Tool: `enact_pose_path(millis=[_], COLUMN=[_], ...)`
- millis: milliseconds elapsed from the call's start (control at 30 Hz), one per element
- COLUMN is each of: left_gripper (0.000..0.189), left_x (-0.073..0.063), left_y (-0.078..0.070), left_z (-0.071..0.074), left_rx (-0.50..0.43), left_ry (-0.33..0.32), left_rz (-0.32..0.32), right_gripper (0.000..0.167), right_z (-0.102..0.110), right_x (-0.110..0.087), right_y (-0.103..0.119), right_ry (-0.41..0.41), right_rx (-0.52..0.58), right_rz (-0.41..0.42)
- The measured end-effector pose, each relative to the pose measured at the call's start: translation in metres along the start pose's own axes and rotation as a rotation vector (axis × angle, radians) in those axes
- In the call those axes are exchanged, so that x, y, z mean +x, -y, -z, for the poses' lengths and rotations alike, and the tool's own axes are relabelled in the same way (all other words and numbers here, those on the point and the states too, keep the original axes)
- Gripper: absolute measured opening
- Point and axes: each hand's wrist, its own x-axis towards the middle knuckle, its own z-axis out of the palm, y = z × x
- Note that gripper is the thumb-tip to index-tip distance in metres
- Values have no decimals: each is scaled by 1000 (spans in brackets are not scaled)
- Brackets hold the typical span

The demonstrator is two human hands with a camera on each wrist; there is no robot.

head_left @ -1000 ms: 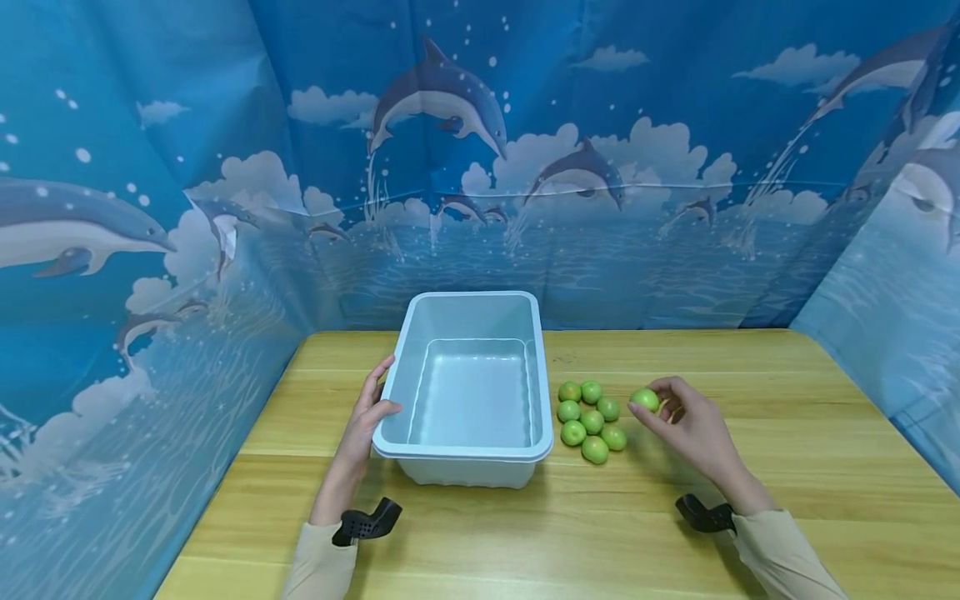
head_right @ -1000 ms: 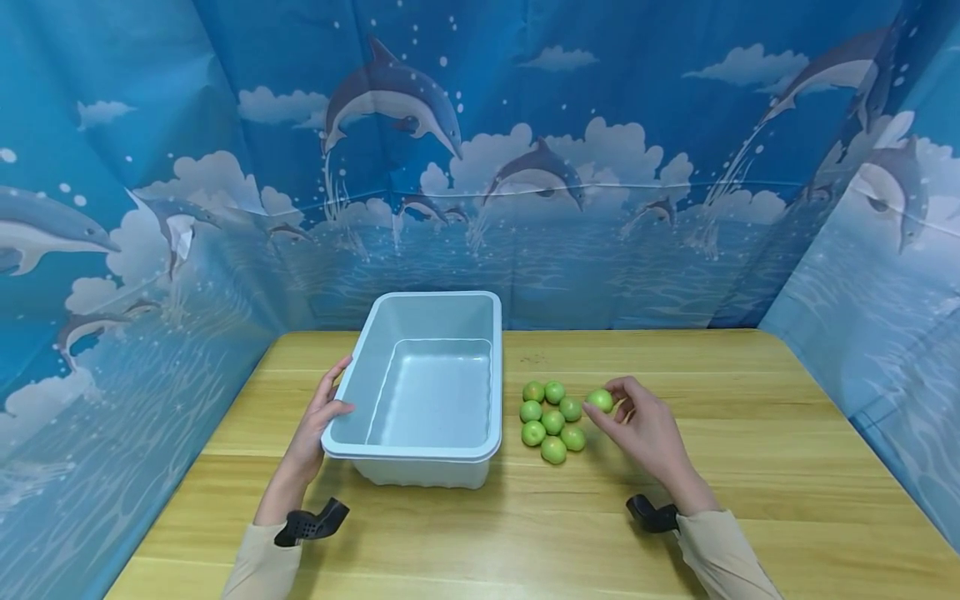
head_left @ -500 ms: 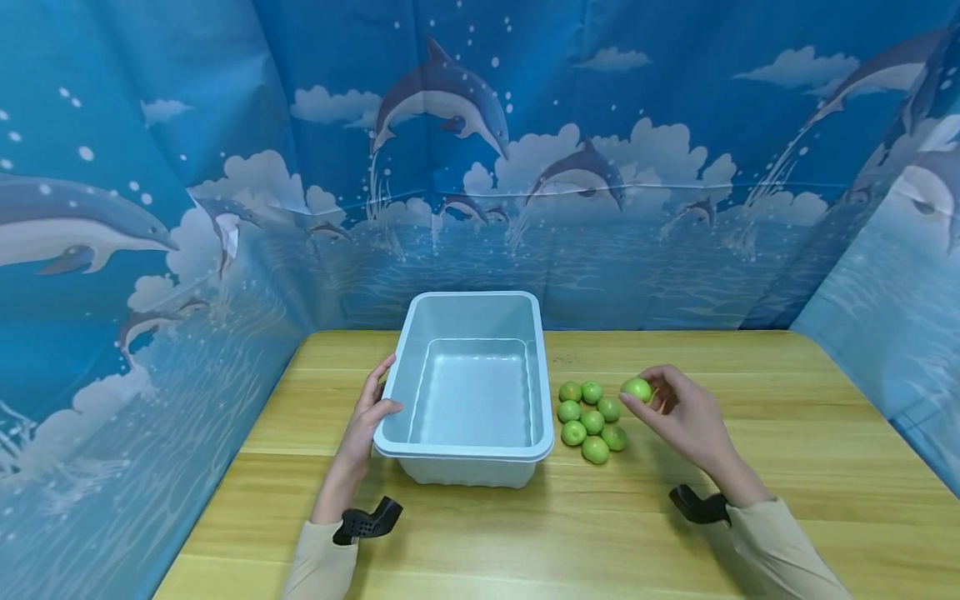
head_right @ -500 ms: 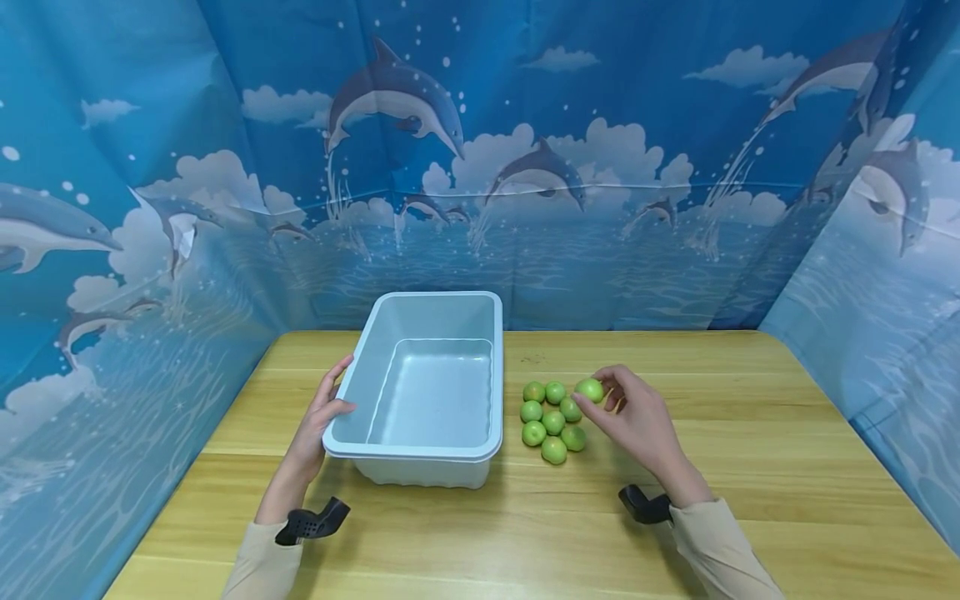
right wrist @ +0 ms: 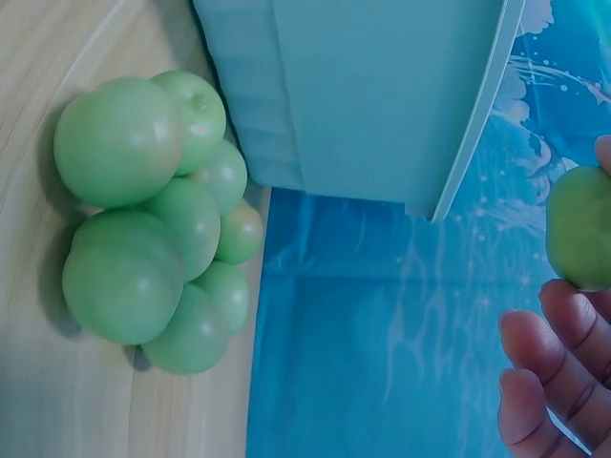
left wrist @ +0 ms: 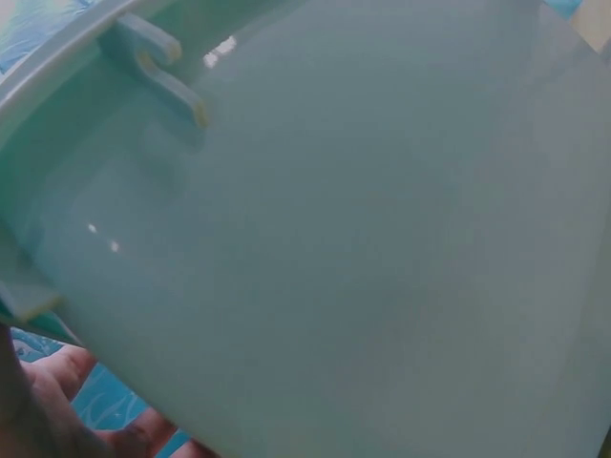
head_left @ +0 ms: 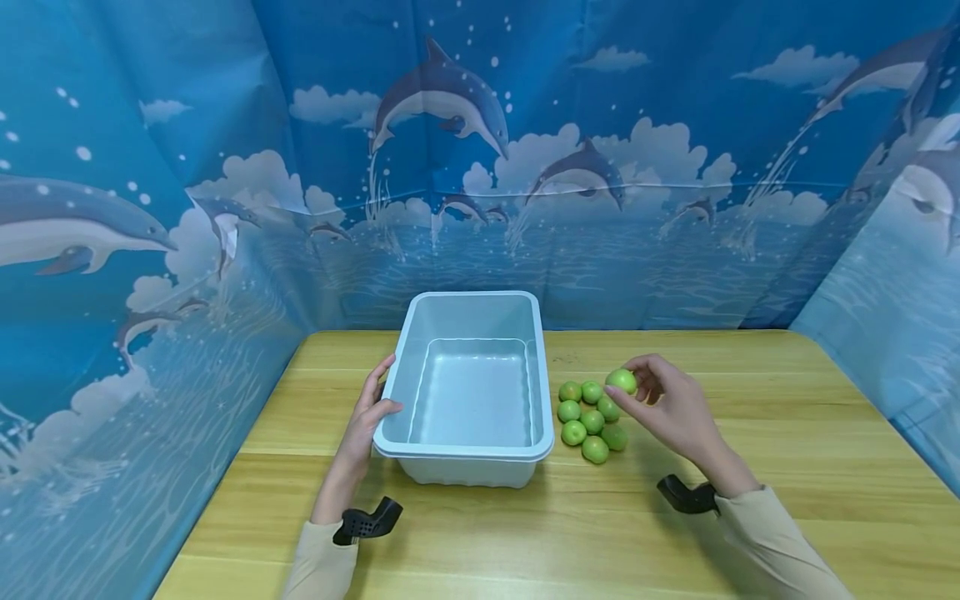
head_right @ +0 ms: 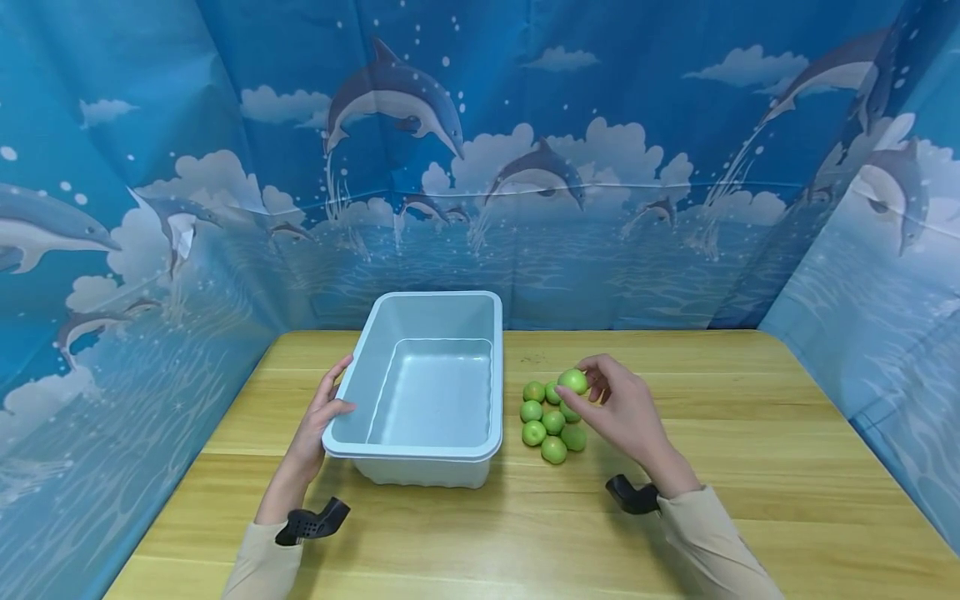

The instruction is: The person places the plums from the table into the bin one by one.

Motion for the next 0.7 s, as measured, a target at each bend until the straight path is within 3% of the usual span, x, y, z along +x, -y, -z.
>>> enact_pose_path(millis=[700], left_gripper=[68], left_x=[-1], left_y=[-1], left_z=[-1], left_rx=[5], left_ry=[-6], left_rz=[10], right_gripper=[31], right_z=[-11], right_x=[23], right_y=[38], right_ry=[126], right_rx=[53], right_rz=[87])
